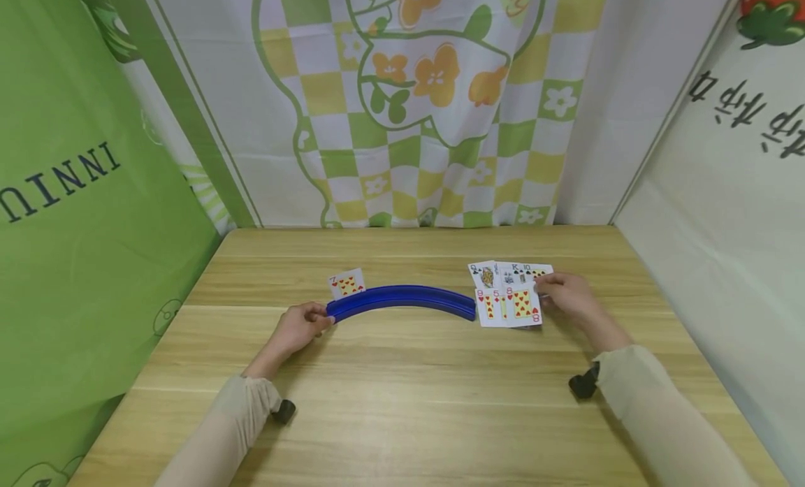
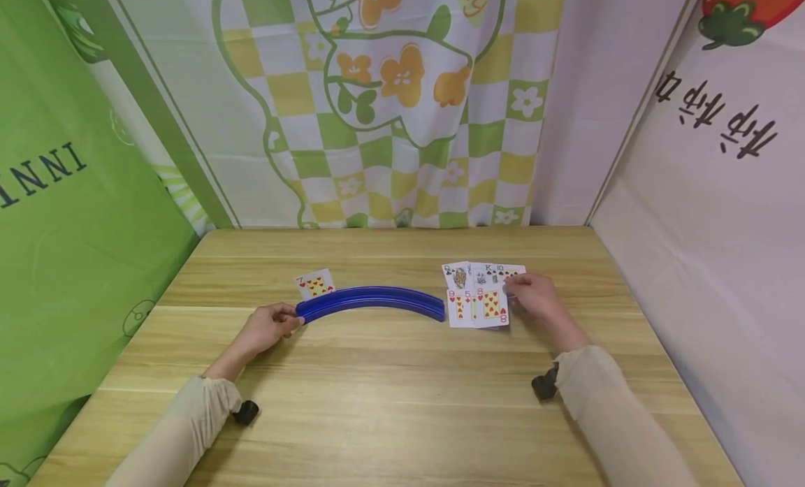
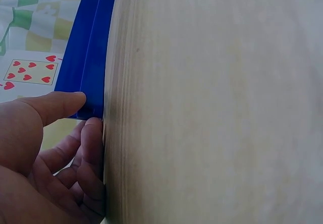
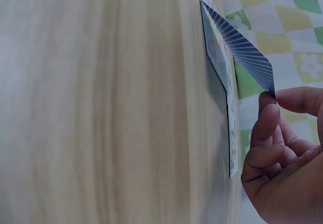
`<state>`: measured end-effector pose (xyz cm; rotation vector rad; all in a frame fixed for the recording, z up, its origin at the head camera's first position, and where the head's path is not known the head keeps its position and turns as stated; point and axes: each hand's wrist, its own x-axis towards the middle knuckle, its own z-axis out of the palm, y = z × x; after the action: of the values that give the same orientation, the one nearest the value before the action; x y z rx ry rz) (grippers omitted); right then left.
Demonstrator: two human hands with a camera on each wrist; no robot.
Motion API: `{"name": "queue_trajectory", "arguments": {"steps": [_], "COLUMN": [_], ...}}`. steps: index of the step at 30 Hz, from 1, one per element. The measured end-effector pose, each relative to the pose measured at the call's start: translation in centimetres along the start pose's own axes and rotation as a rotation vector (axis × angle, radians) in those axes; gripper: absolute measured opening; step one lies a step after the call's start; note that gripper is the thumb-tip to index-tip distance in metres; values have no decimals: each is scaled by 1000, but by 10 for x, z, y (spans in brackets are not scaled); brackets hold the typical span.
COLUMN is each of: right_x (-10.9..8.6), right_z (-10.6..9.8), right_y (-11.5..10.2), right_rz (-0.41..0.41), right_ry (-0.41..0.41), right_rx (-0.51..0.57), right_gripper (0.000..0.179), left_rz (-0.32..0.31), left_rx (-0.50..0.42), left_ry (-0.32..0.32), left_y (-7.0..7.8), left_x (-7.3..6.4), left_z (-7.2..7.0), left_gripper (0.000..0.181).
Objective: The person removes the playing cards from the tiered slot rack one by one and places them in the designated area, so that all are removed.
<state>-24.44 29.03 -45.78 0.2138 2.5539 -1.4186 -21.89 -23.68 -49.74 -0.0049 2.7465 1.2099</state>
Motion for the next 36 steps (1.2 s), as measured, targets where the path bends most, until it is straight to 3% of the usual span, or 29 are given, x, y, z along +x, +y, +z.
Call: {"name": "queue_trajectory", "arguments": {"steps": [5, 14, 26, 36], "right_x": [-1, -4, -6, -3], "right_z": [-5, -11, -5, 9], "right_y": [6, 12, -6, -23], "right_rz": [-9, -9, -5, -55], "right_ry": [2, 0, -47, -63], "right_rx": [-63, -12, -25, -55], "right_gripper": [40, 41, 40, 40], "left_rz": [-2, 2, -19, 0], "left_rx": [-8, -17, -25, -12], "left_ry": [-3, 2, -3, 0], "left_y": [0, 3, 2, 2], "left_x": [0, -2, -2, -1], "left_z": [0, -1, 0, -1], "left_gripper": [34, 32, 34, 33]}}
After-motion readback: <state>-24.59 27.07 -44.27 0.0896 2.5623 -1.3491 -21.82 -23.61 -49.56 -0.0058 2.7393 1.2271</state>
